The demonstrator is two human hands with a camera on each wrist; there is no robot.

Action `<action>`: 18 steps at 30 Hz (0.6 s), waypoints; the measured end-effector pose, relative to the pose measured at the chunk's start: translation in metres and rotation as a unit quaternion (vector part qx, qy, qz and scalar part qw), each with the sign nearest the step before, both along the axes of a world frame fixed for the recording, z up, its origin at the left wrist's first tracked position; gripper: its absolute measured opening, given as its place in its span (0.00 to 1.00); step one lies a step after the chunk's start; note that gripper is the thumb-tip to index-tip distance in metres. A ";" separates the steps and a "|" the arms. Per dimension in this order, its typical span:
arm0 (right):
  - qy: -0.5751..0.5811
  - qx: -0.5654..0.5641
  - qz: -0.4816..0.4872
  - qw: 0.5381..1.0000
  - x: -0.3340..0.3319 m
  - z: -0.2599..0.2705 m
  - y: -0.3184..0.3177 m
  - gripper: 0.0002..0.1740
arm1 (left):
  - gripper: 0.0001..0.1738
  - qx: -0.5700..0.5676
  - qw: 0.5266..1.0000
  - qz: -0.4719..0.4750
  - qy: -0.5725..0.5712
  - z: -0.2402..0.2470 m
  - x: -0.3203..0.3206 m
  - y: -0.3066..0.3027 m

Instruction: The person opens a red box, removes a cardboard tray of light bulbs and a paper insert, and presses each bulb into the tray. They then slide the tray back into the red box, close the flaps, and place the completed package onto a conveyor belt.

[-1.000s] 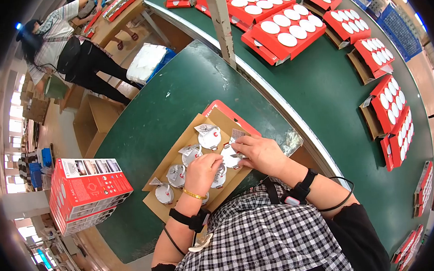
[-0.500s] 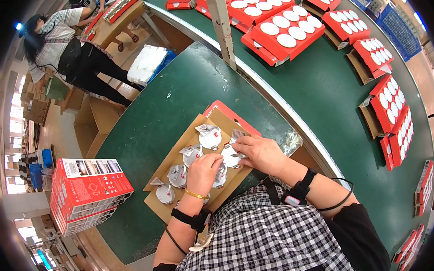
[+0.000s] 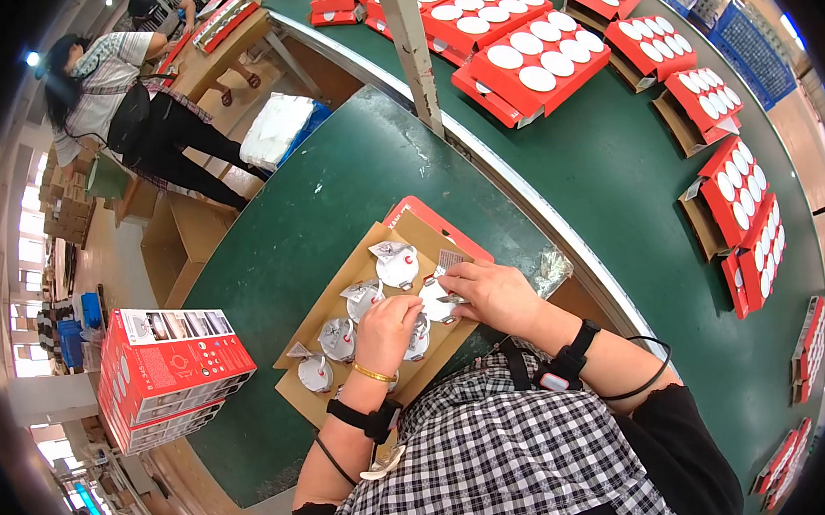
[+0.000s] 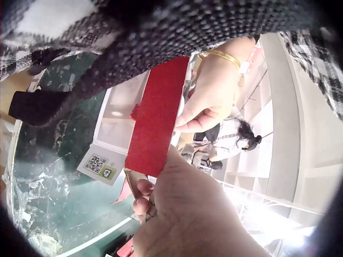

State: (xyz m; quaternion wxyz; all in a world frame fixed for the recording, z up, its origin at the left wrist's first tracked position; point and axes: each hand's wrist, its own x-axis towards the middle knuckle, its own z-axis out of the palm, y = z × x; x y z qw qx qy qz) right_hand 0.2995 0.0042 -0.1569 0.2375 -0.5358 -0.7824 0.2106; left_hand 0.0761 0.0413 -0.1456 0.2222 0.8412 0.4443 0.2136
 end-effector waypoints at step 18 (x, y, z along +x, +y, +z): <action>0.017 0.088 0.077 0.993 -0.014 0.019 0.056 0.19 | 0.04 0.083 0.992 0.050 0.080 0.027 -0.022 0.059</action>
